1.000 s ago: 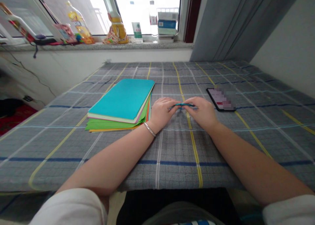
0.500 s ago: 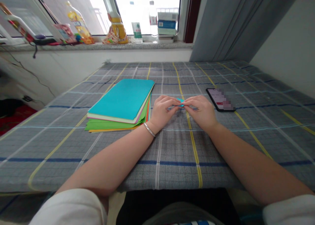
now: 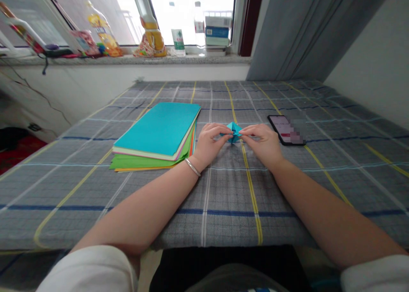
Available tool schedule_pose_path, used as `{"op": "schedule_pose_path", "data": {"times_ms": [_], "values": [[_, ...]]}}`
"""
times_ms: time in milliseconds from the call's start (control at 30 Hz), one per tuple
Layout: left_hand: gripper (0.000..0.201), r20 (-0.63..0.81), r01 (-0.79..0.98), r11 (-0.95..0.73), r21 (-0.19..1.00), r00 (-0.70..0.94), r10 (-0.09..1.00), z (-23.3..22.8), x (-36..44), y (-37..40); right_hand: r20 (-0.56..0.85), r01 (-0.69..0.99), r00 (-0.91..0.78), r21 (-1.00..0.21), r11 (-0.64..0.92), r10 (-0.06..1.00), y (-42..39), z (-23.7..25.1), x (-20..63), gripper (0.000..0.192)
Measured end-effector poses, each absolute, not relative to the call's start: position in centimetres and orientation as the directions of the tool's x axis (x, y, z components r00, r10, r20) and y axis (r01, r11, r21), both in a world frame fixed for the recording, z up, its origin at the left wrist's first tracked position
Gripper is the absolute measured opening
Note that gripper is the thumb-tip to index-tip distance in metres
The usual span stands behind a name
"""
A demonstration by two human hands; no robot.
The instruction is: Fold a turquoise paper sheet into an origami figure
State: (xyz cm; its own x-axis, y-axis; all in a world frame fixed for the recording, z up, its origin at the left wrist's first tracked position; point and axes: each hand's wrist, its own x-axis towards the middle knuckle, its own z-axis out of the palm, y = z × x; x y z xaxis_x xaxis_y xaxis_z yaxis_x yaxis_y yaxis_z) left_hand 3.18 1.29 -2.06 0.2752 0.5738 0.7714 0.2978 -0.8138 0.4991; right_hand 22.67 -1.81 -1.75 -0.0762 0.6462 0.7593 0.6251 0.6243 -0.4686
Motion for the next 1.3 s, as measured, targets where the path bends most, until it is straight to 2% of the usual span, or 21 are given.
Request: {"op": "schedule_pose_path", "data": {"times_ms": [167, 300, 500, 633, 733, 1100, 1300], "values": [[0.005, 0.764, 0.331, -0.781, 0.529, 0.215, 0.609, -2.0, 3.2, 1.1, 0.776, 0.627, -0.096, -0.440, 0.643, 0.623, -1.7, -1.7, 23.2, 0.005], [0.004, 0.742, 0.346, -0.772, 0.533, 0.246, 0.623, -1.9, 3.2, 0.9, 0.732, 0.666, -0.161, -0.414, 0.621, 0.662, -1.8, -1.5, 23.2, 0.007], [0.011, 0.715, 0.393, -0.787, 0.475, 0.348, 0.606, -1.9, 3.3, 0.5, 0.677, 0.786, -0.259, -0.266, 0.558, 0.688, -2.4, -1.2, 22.8, 0.013], [0.012, 0.716, 0.407, -0.778, 0.479, 0.331, 0.615, -2.1, 3.3, 0.5, 0.664, 0.811, -0.330, -0.164, 0.561, 0.671, -2.8, -0.8, 22.5, 0.028], [0.011, 0.724, 0.407, -0.770, 0.491, 0.302, 0.621, -2.2, 3.2, 0.7, 0.665, 0.810, -0.373, -0.106, 0.577, 0.647, -2.9, -0.8, 22.5, 0.032], [0.014, 0.686, 0.365, -0.725, 0.585, 0.254, 0.681, -1.7, 3.3, 0.4, 0.724, 0.725, -0.329, -0.217, 0.653, 0.607, -2.5, -0.9, 22.8, 0.022], [0.019, 0.658, 0.388, -0.698, 0.601, 0.255, 0.709, -1.7, 2.8, 1.1, 0.722, 0.728, -0.244, -0.304, 0.614, 0.647, -2.4, -0.7, 23.1, 0.019]]}}
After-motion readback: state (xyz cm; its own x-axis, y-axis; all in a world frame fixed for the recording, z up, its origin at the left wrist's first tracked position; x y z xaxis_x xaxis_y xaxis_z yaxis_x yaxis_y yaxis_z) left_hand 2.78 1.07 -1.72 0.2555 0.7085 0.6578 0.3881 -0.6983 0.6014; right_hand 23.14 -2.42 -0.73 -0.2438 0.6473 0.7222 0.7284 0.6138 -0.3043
